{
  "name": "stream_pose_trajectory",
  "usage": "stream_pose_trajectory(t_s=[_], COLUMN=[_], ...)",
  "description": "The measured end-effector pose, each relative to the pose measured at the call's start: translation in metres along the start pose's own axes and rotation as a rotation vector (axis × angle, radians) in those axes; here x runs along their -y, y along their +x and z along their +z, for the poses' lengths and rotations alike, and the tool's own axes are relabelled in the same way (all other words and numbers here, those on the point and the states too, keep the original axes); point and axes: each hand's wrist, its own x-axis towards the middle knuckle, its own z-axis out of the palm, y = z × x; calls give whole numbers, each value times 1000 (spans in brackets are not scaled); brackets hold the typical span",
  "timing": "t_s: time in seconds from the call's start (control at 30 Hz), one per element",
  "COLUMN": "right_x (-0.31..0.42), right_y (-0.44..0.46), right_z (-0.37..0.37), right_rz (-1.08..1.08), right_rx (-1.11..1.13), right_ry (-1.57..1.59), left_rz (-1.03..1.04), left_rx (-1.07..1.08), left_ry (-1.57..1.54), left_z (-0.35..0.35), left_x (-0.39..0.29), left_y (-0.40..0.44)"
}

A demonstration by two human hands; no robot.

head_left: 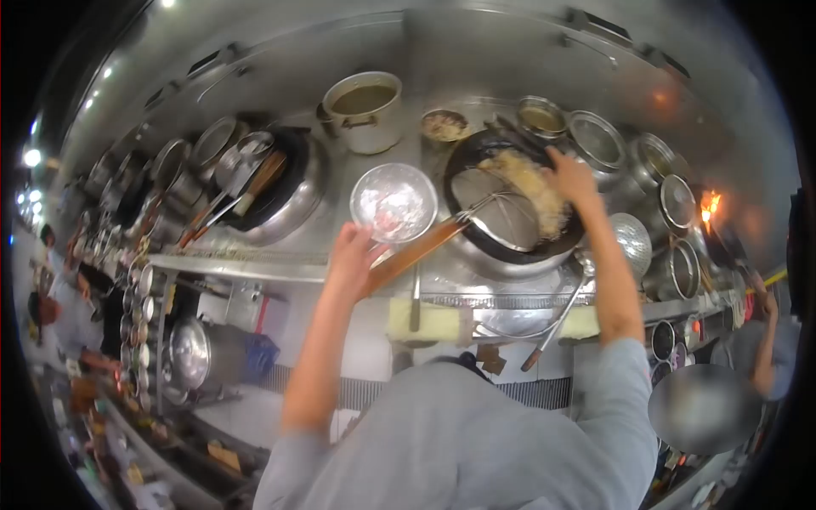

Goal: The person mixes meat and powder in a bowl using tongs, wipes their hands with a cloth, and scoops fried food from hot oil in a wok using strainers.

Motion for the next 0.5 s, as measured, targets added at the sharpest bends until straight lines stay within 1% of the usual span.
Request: stream_pose_trajectory(t_s=[0.03, 0.07, 0.1, 0.17, 0.2, 0.23, 0.27, 0.3, 0.33, 0.37, 0.4, 0.43, 0.5], right_x=[0, 6, -9, 27, 49, 67, 78, 84, 86, 87, 86, 80, 64], right_y=[-10, -21, -10, -41, -63, -80, -90, -94, -97, -100, -97, -97, -94], right_z=[-12, -35, -110, -121, -127, -140, -148, -147, -141, -136, -134, -130, -122], right_rz=[-127, -217, -347, -537, -513, -523, -531, -512, -519, -528, -492, -485, -444], right_rx=[-132, -149, -166, -88, -77, -3, 68, 59, 20, -17, 26, 21, -37], right_ry=[74, 159, -2, 138, 178, 126, 69, 65, 46, 26, 35, 27, 147], left_rz=[-5, -7, 39, 48, 56, 47, 111, 180, 177, 220, 265, 267, 154], left_rx=[-25, -45, -5, 39, 33, 46, 68, 94, 113, 123, 129, 140, 120], left_ry=[32, 63, -126, -78, -44, -37, 0, 38, 39, 62, 84, 79, -3], left_z=[-1, 0, 36, 23, 17, 26, 38, 49, 58, 66, 71, 72, 65], left_x=[-9, -19, 31, 4, -6, -10, -16, -19, -19, -17, -16, -12, -2], left_y=[-3, -7, 24, 14, 5, 1, -3, -5, -5, -5, -6, -3, 6])
